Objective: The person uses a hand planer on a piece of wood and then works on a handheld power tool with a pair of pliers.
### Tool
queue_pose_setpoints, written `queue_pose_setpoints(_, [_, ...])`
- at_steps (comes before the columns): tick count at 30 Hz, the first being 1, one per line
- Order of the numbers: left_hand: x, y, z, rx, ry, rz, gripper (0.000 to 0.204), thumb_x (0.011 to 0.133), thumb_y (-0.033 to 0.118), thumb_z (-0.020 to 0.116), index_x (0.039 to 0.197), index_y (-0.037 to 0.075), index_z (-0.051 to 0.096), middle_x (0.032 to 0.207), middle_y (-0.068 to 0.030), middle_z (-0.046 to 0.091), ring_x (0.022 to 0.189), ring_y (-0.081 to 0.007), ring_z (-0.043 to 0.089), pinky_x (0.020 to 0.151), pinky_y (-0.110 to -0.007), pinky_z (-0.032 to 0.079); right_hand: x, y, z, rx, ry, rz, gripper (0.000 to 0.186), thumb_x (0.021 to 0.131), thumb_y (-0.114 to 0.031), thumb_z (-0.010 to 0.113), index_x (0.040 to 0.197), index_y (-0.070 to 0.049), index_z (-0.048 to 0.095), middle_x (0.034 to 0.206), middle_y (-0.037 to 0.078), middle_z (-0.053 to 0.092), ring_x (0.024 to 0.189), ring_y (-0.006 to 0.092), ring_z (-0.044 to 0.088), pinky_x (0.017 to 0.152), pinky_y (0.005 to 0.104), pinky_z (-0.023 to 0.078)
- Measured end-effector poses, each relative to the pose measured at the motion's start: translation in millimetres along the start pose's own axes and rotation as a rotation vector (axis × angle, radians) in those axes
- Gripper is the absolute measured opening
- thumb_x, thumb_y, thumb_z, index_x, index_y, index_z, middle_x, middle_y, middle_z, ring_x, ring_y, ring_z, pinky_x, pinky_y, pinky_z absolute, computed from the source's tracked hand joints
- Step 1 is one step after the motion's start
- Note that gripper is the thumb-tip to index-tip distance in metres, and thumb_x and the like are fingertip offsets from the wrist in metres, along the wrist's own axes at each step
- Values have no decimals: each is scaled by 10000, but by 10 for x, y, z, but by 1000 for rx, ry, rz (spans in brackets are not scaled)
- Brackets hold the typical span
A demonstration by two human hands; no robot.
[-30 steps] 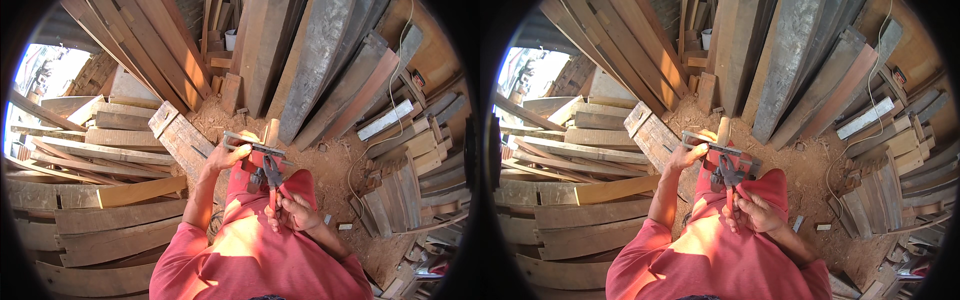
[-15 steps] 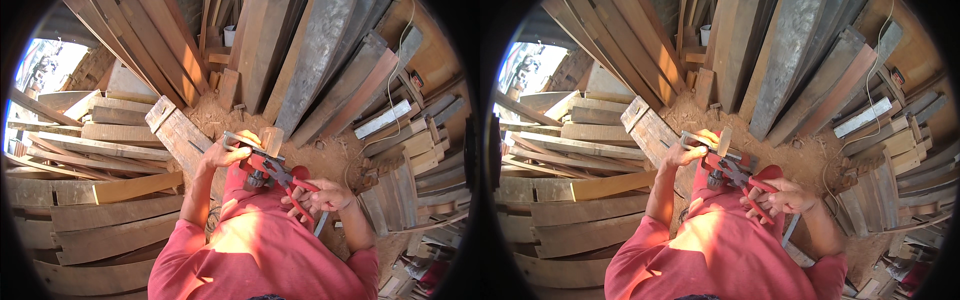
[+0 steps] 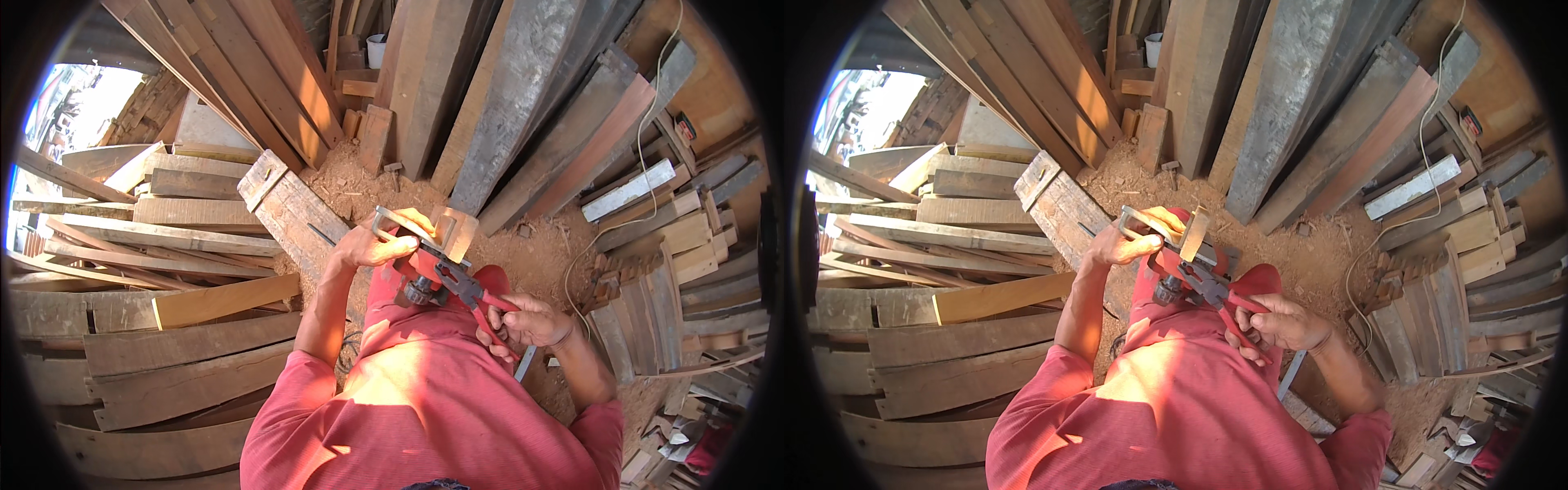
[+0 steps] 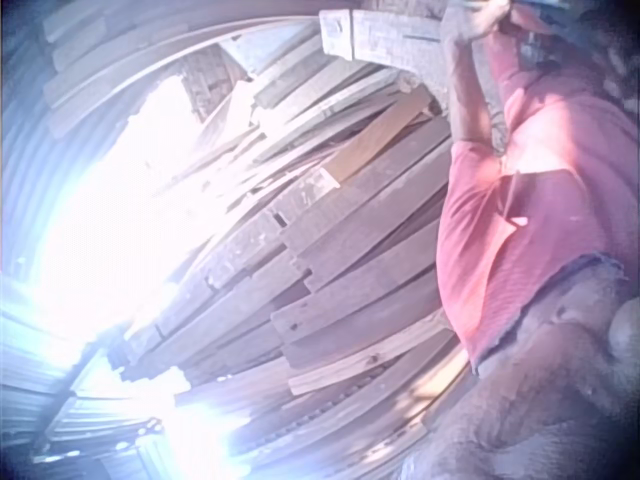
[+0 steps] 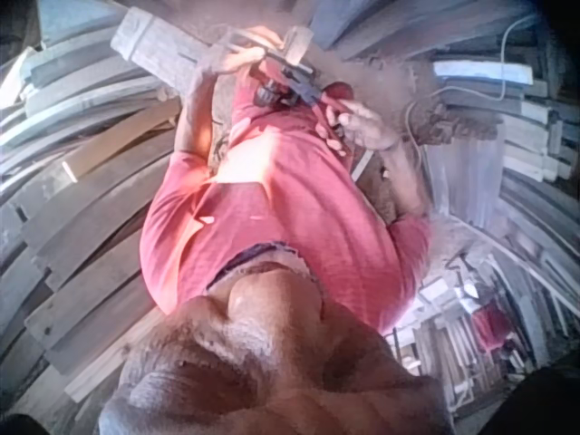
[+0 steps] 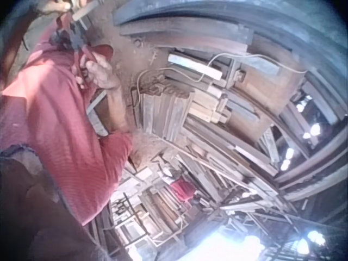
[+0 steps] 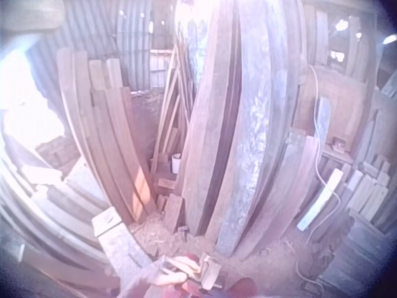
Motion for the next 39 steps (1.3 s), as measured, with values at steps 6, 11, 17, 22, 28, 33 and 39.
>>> queue_pose_setpoints(6, [20, -114, -28, -30, 40, 50, 235, 966, 153, 653, 1151, 14, 695, 1085, -42, 678, 794, -106, 615, 667, -271, 502, 75, 208, 92, 85, 30, -81, 211, 1070, -265, 542, 1119, -64, 506, 1111, 161, 617, 827, 211, 648, 631, 345, 560])
queue_pose_setpoints(11, [41, -99, -15, -23, 61, 102, 229, 973, 106, 611, 1179, 27, 674, 1023, -21, 670, 733, -89, 613, 612, -263, 495, 163, 338, 174, 128, 54, -161, 216, 1073, -286, 545, 1097, -72, 525, 1146, 165, 612, 866, 214, 647, 685, 360, 567])
queue_pose_setpoints(17, [30, -38, -19, -38, 73, -3, 250, 978, 96, 577, 1202, 13, 649, 925, -33, 667, 776, -100, 664, 648, -262, 511, 255, 478, 231, 199, 57, -225, 231, 1066, -292, 566, 1139, -75, 535, 1168, 206, 563, 906, 262, 624, 749, 407, 563])
queue_pose_setpoints(22, [19, -9, -20, -44, 103, 13, 244, 982, 115, 590, 1196, 17, 652, 894, -22, 662, 761, -99, 652, 659, -261, 512, 312, 553, 255, 255, 57, -251, 224, 1059, -273, 574, 1149, -70, 542, 1188, 231, 581, 907, 267, 641, 746, 421, 577])
queue_pose_setpoints(28, [-9, -81, -25, -61, 54, -49, 273, 987, 169, 627, 1208, 14, 663, 939, -17, 643, 767, -86, 588, 679, -264, 492, 107, 155, 111, -3, 72, -126, 363, 1032, -222, 583, 1240, 72, 536, 1419, 302, 543, 1109, 388, 706, 806, 458, 640])
queue_pose_setpoints(33, [46, -42, 47, -46, 7, 18, 267, 977, 175, 656, 1200, 29, 673, 798, -9, 635, 712, -85, 598, 612, -272, 506, 2, -9, 23, 0, -18, -38, 442, 1036, -203, 561, 1303, 139, 478, 1480, 358, 471, 1200, 427, 665, 910, 513, 609])
queue_pose_setpoints(39, [71, -26, 60, 83, 17, 105, 288, 981, 226, 664, 1193, 32, 676, 796, -20, 636, 694, -88, 596, 605, -277, 516, 15, 133, 20, 62, -17, -82, 417, 1051, -221, 559, 1320, 91, 492, 1498, 367, 446, 1264, 454, 615, 939, 530, 594])
Point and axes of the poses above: each hand's wrist, its own x-axis towards the middle knuckle, its own z-axis out of the palm, y = z × x, the point moved 5 cm from there along x, towards the middle knuckle
